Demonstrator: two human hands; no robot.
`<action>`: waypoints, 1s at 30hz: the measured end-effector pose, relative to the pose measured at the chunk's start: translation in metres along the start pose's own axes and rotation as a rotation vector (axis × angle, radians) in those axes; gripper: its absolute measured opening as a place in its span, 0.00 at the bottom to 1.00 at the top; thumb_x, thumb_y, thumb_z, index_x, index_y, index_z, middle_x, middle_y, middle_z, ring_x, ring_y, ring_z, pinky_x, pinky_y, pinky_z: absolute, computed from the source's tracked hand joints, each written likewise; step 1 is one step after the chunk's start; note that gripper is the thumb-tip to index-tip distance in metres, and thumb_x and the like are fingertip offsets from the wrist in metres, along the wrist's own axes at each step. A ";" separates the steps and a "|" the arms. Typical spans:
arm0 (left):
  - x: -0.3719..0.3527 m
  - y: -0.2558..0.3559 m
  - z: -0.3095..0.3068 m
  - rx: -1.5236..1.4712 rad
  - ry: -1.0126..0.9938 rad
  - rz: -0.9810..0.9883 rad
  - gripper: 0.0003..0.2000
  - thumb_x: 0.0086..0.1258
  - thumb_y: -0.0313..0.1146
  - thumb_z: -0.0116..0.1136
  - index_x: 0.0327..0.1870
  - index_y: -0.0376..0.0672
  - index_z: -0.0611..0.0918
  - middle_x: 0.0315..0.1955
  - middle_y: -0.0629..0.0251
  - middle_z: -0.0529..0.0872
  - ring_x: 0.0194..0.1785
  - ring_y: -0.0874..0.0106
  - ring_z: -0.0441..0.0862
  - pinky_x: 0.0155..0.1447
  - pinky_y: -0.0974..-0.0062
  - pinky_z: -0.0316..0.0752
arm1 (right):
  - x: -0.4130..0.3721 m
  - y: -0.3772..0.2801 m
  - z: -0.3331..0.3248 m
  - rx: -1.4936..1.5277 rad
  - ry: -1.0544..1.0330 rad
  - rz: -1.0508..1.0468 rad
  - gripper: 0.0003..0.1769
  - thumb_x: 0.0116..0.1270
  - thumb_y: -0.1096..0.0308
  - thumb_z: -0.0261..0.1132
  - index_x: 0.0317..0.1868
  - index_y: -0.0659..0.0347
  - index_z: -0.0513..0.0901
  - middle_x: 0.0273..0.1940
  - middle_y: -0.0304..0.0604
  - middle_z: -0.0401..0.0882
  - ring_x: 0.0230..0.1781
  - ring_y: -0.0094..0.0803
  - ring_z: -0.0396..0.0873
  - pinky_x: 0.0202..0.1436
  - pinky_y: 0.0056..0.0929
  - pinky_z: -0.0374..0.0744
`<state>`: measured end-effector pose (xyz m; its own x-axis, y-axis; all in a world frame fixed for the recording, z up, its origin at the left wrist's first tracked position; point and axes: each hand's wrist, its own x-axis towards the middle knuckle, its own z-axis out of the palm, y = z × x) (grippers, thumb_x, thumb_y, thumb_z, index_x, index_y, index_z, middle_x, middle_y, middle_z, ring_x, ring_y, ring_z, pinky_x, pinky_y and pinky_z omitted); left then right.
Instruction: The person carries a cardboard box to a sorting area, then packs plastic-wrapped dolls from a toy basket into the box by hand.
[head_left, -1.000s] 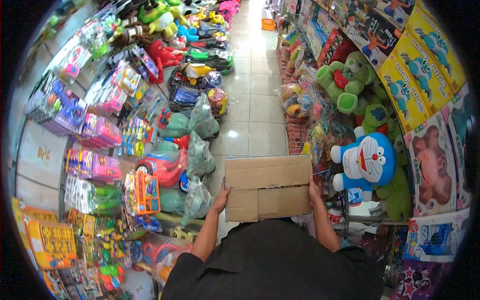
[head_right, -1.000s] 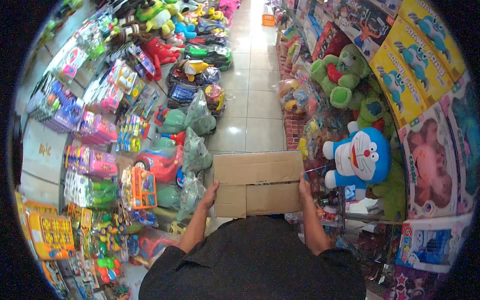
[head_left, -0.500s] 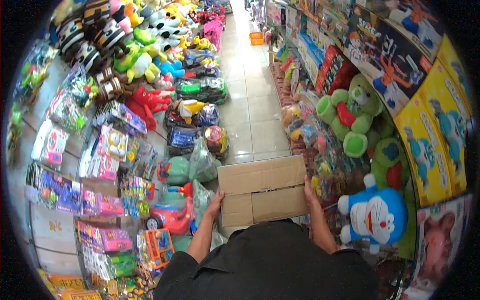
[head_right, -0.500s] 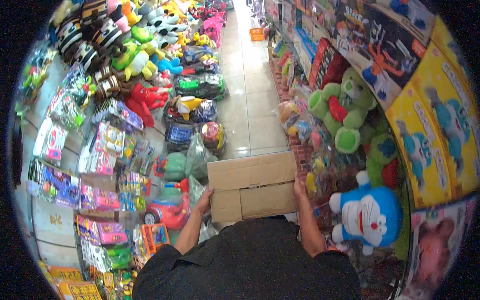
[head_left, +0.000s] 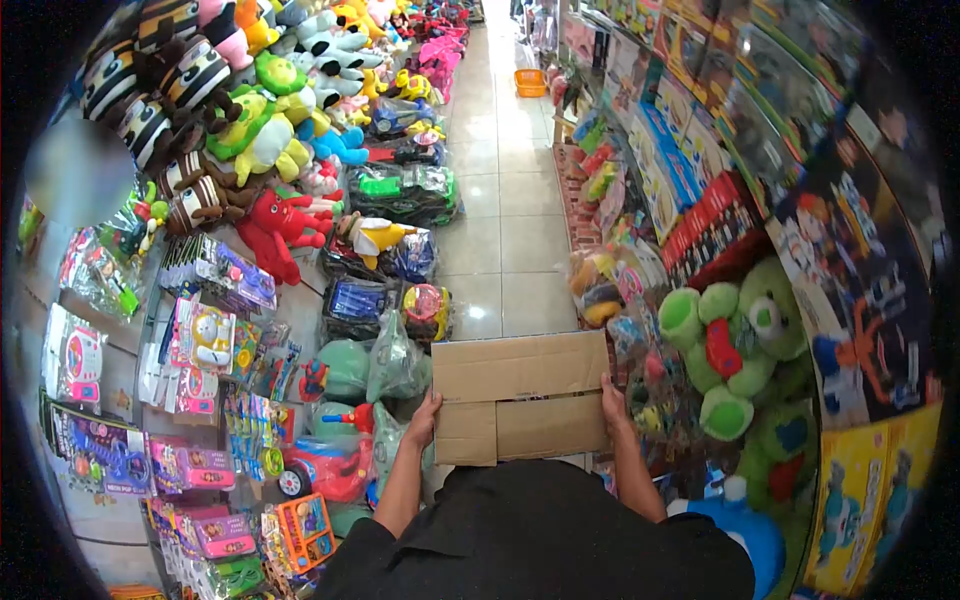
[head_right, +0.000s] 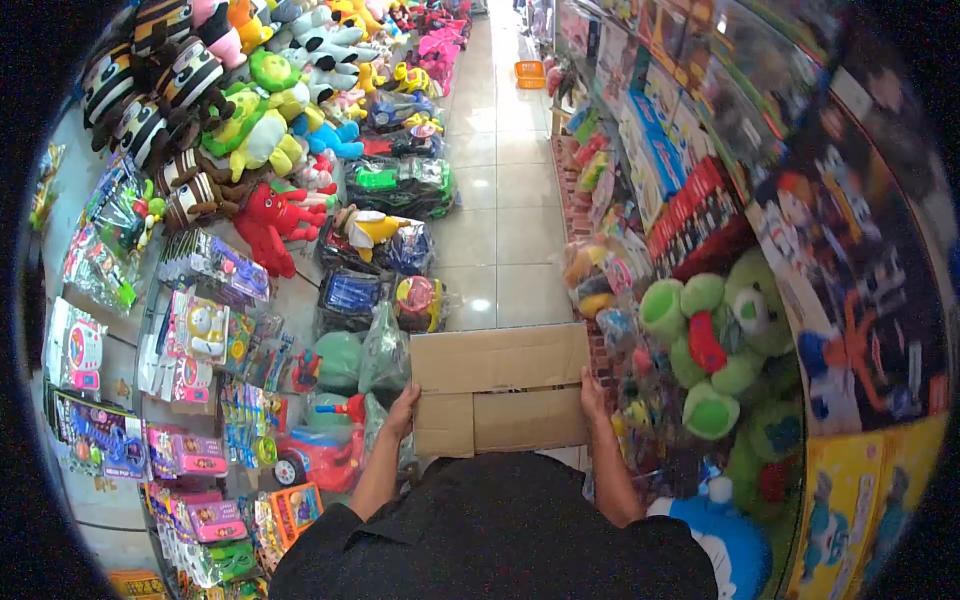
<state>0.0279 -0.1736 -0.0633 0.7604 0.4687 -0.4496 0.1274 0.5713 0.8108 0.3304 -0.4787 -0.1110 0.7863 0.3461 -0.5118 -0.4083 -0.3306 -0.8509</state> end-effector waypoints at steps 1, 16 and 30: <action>0.015 0.007 0.000 0.006 -0.008 0.006 0.30 0.77 0.43 0.43 0.75 0.48 0.49 0.69 0.65 0.62 0.70 0.69 0.62 0.69 0.69 0.61 | 0.013 -0.012 0.005 -0.044 0.014 0.002 0.39 0.71 0.40 0.51 0.60 0.73 0.73 0.58 0.48 0.75 0.57 0.32 0.72 0.61 0.30 0.68; 0.287 0.124 -0.024 -0.153 -0.224 -0.029 0.26 0.76 0.44 0.45 0.70 0.41 0.61 0.63 0.63 0.71 0.64 0.69 0.69 0.67 0.66 0.65 | 0.177 -0.176 0.078 -0.143 0.087 0.043 0.40 0.71 0.39 0.49 0.64 0.71 0.69 0.60 0.50 0.73 0.59 0.37 0.72 0.62 0.33 0.68; 0.434 0.213 -0.043 -0.051 -0.121 -0.074 0.28 0.75 0.44 0.47 0.72 0.44 0.58 0.65 0.64 0.69 0.66 0.69 0.67 0.67 0.67 0.64 | 0.324 -0.210 0.130 -0.093 0.133 -0.135 0.29 0.75 0.49 0.48 0.57 0.70 0.76 0.52 0.48 0.79 0.52 0.35 0.76 0.57 0.33 0.71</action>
<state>0.3576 0.1802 -0.1015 0.8218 0.3412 -0.4563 0.1555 0.6362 0.7557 0.6107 -0.1827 -0.1136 0.8877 0.2764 -0.3682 -0.2549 -0.3709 -0.8930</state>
